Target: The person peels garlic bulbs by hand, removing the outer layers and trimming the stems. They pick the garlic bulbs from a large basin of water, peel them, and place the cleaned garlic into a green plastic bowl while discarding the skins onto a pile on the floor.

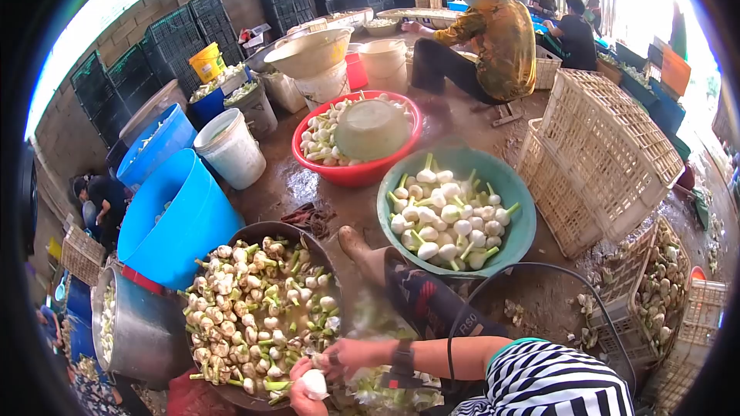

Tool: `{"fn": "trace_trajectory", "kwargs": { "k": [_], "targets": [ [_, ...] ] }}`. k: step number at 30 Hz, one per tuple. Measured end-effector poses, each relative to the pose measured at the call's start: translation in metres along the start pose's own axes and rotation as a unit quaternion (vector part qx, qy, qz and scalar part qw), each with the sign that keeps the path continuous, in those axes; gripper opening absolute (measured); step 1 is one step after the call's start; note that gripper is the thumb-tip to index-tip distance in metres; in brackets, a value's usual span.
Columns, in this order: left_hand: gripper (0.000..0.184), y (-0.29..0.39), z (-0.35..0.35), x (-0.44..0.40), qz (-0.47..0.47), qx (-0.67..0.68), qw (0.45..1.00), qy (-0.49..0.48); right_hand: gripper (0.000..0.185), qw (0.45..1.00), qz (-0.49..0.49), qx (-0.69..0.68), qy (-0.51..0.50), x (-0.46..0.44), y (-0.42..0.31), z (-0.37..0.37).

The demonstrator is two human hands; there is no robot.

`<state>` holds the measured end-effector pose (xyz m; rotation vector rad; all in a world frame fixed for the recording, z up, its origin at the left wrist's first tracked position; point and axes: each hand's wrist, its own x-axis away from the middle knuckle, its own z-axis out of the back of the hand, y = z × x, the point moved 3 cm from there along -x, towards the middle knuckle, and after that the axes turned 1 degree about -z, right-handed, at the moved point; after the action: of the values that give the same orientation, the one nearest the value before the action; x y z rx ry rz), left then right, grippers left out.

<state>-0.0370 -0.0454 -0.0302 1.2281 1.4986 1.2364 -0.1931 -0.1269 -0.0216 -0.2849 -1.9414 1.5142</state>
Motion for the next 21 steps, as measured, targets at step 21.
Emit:
{"fn": "trace_trajectory", "kwargs": {
  "k": [21],
  "targets": [
    [0.033,-0.001,0.010,-0.002,-0.018,-0.202,0.960,0.193,0.016,0.884,0.131,0.420,0.158,0.007,-0.047,-0.042]
  ]
}}
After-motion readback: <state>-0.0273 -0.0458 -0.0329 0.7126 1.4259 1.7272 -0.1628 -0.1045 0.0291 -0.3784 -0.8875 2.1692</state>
